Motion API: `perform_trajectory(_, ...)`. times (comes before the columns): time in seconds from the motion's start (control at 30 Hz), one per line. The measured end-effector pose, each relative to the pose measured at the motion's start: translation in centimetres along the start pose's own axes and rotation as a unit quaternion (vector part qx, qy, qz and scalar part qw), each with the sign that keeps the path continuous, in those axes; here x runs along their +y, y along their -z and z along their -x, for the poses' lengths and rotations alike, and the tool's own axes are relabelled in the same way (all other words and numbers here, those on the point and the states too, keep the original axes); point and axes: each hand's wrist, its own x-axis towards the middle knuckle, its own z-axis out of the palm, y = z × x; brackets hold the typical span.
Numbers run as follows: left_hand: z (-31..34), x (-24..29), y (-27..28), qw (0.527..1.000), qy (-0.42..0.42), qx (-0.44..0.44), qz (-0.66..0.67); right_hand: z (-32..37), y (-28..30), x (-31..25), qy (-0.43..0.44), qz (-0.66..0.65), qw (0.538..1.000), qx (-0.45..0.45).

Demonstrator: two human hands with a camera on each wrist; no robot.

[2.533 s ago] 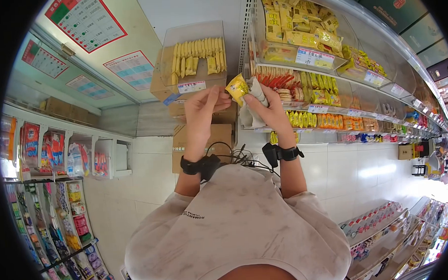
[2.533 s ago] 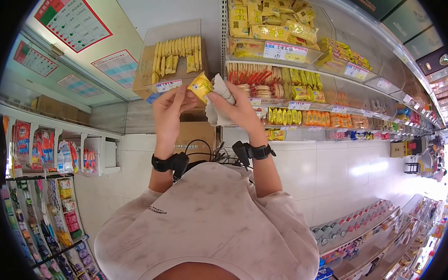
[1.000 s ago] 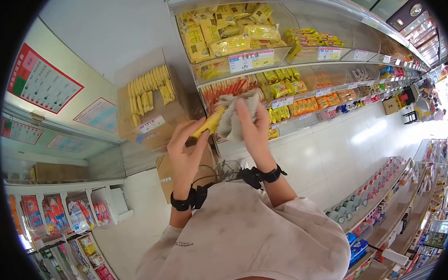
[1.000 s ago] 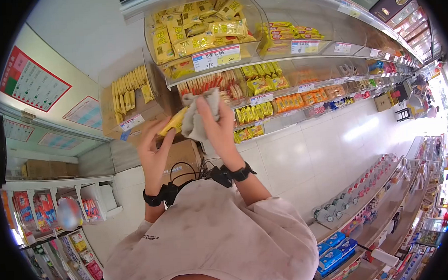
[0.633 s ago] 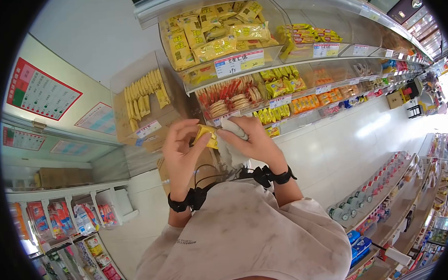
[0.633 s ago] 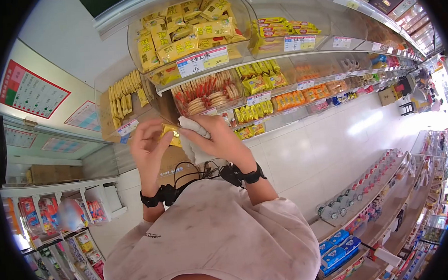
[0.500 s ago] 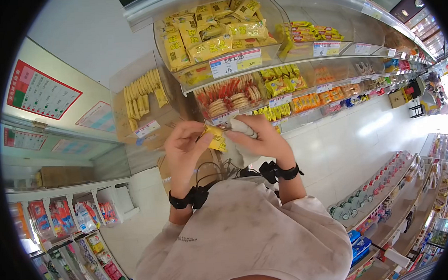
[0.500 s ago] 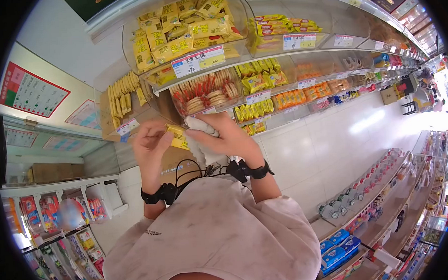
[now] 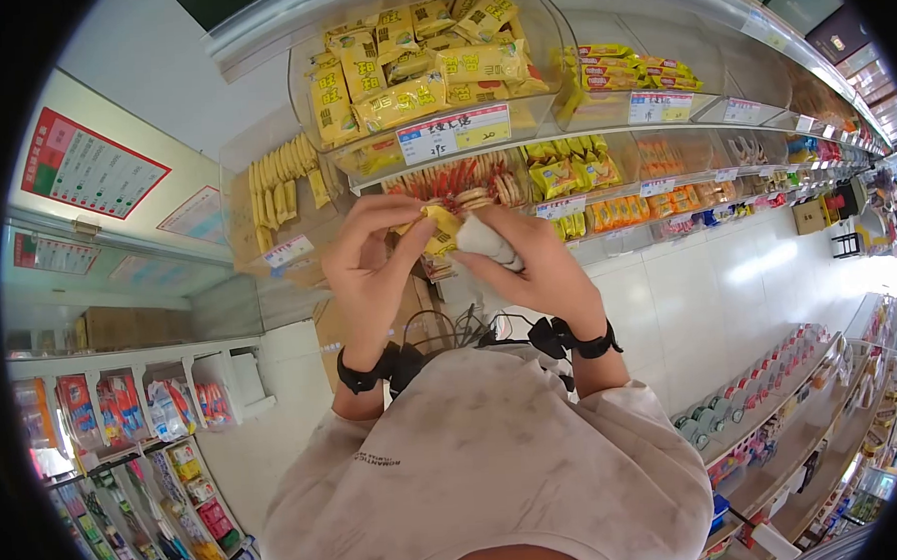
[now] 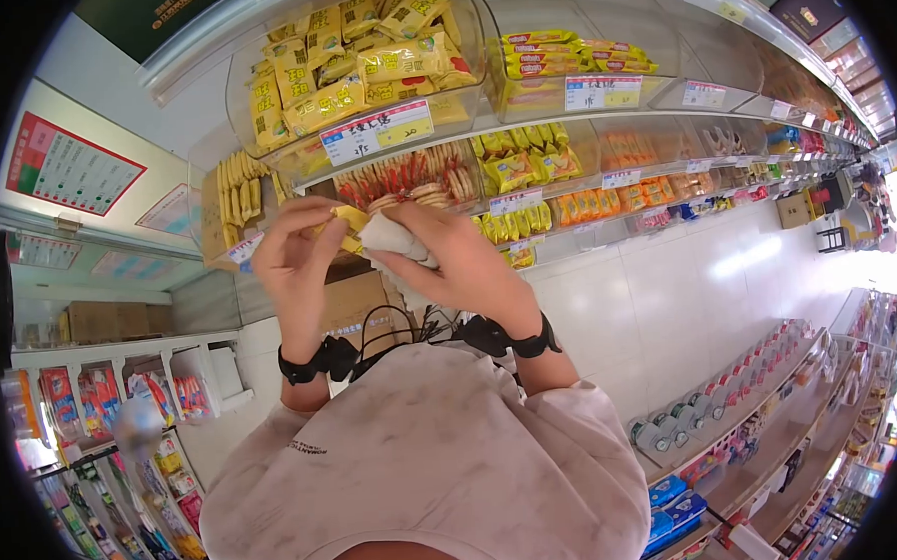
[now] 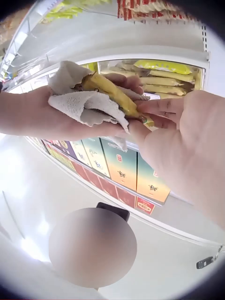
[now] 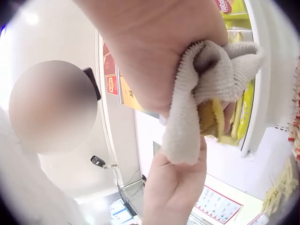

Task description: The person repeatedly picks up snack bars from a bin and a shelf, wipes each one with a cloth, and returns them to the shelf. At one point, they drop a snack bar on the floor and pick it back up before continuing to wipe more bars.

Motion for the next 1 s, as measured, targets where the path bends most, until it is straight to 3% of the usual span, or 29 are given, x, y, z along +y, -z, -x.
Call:
perform_trajectory(0.17, -1.8, 0.8, -1.8, 0.997, 0.04, 0.053, 0.041, -1.5, 2.7, -0.5, -0.001, 0.124, 0.989, 0.086)
perform_trajectory(0.27, -4.4, 2.3, -3.3, 0.998, -0.034, 0.048, 0.012, -3.7, 3.7, -1.0, -0.007, 0.08, 0.982, 0.171)
perform_trajectory(0.37, -6.3, 1.2, -3.0, 0.985, -0.142, 0.045, -0.082, -6.1, 4.0, -0.7, 0.076, 0.123, 0.958, 0.248)
perform_trajectory(0.43, -7.6, 1.3, -3.8, 0.97, -0.172, 0.11, -0.131, -7.6, 3.9, -0.9, 0.128, 0.112, 0.955, 0.242)
perform_trajectory(0.5, -8.9, 0.8, -4.3, 0.936, -0.218, 0.146, -0.233, -8.9, 3.5, -0.6, 0.182, 0.136, 0.945, 0.237)
perform_trajectory(0.57, -10.4, -0.1, -4.3, 0.868, -0.278, 0.147, -0.384, -10.1, 2.7, 0.6, 0.241, 0.194, 0.921, 0.238)
perform_trajectory(0.7, -11.2, -1.6, -4.1, 0.812, -0.24, 0.102, -0.522, -12.0, 1.9, 2.7, 0.258, 0.249, 0.913, 0.194)
perform_trajectory(0.8, -11.1, -1.2, -4.1, 0.839, -0.295, 0.144, -0.434, -13.1, 1.6, 3.1, 0.264, 0.284, 0.904, 0.18)
perform_trajectory(0.9, -8.8, -0.2, -2.7, 0.883, -0.293, 0.14, -0.338, -14.0, 1.9, 3.0, 0.228, 0.303, 0.915, 0.138)
perform_trajectory(1.0, -5.2, 1.5, -0.8, 0.96, -0.135, 0.135, -0.203, -15.8, 2.1, 3.4, 0.178, 0.301, 0.934, 0.071)
